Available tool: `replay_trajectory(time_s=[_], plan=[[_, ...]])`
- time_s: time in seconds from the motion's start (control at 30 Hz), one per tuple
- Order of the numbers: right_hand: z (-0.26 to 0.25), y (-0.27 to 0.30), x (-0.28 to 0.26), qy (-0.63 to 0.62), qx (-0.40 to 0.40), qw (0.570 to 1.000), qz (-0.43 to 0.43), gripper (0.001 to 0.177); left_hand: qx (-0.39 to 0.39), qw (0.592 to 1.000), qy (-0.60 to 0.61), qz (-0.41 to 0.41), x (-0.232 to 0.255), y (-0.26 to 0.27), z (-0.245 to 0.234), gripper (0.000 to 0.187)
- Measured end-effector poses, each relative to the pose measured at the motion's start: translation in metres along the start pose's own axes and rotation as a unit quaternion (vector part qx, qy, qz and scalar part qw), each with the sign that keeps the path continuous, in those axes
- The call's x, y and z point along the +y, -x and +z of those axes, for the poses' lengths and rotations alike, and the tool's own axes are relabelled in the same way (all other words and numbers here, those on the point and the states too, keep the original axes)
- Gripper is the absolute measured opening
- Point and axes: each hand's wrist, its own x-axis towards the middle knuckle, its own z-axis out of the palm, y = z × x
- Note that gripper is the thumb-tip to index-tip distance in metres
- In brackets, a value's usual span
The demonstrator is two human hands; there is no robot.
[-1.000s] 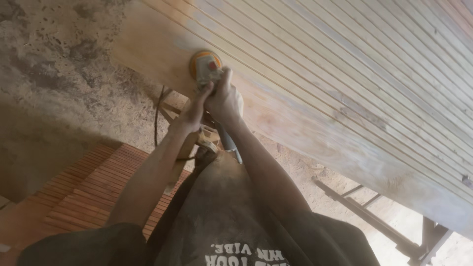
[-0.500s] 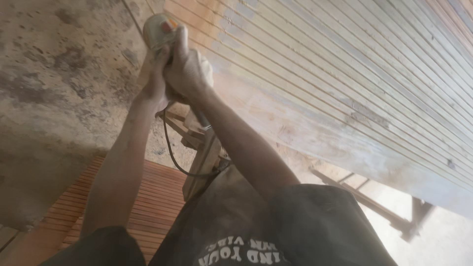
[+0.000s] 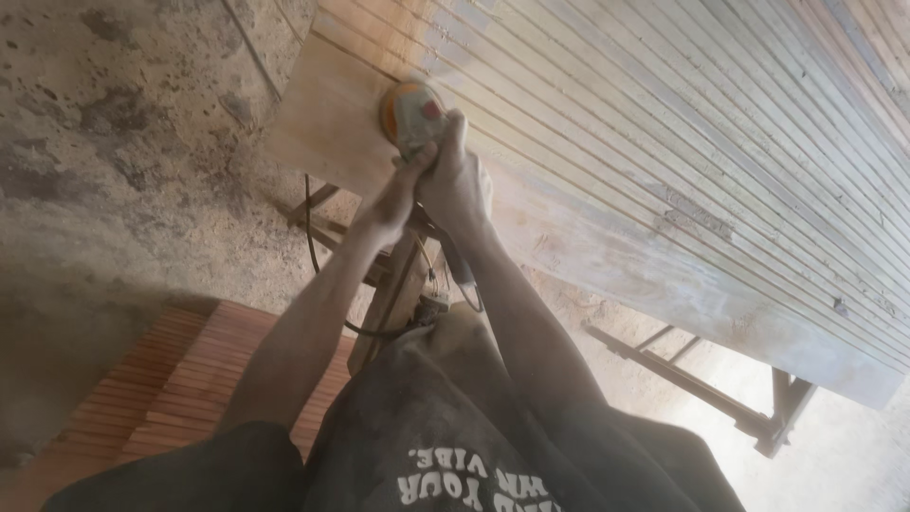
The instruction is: The person uses an orbital sander to smooth the surface of a large wooden plank. They move the sander back and forth along the length of the plank, covering different sections to even out the surface.
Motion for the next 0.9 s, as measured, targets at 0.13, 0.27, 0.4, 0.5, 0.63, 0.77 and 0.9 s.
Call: replay_trajectory(time_s=[0.13, 0.27, 0.4, 0.5, 0.63, 0.77, 0.9], plan=[[-0.02, 0.024, 0.007, -0.083, -0.001, 0.995, 0.046, 0.064, -0.011, 1.0, -0.007, -0.024, -0.007, -0.003, 0.026, 0.105], [-0.025, 0.043, 0.008, -0.1, 0.038, 0.988, 0.108, 0.07, -0.031, 0.996, -0.079, -0.024, -0.022, -0.006, 0.034, 0.107], [-0.003, 0.046, 0.01, -0.11, 0.028, 0.976, 0.188, 0.072, -0.033, 0.992, -0.099, -0.07, -0.033, -0.008, 0.013, 0.108], [0.022, 0.017, -0.003, -0.081, 0.03, 0.99, 0.114, 0.078, 0.001, 0.996, -0.093, -0.006, -0.004, -0.015, -0.022, 0.109], [0.062, -0.027, -0.039, -0.145, -0.003, 0.989, 0.037, 0.036, 0.037, 0.999, -0.003, -0.011, 0.025, 0.013, -0.063, 0.109], [0.076, -0.06, -0.076, -0.068, -0.047, 0.997, -0.008, 0.036, 0.046, 0.997, 0.008, 0.065, 0.062, 0.038, -0.077, 0.109], [0.06, -0.055, -0.074, -0.017, -0.079, 0.997, -0.014, 0.048, 0.059, 0.997, 0.017, 0.047, 0.059, 0.035, -0.071, 0.111]])
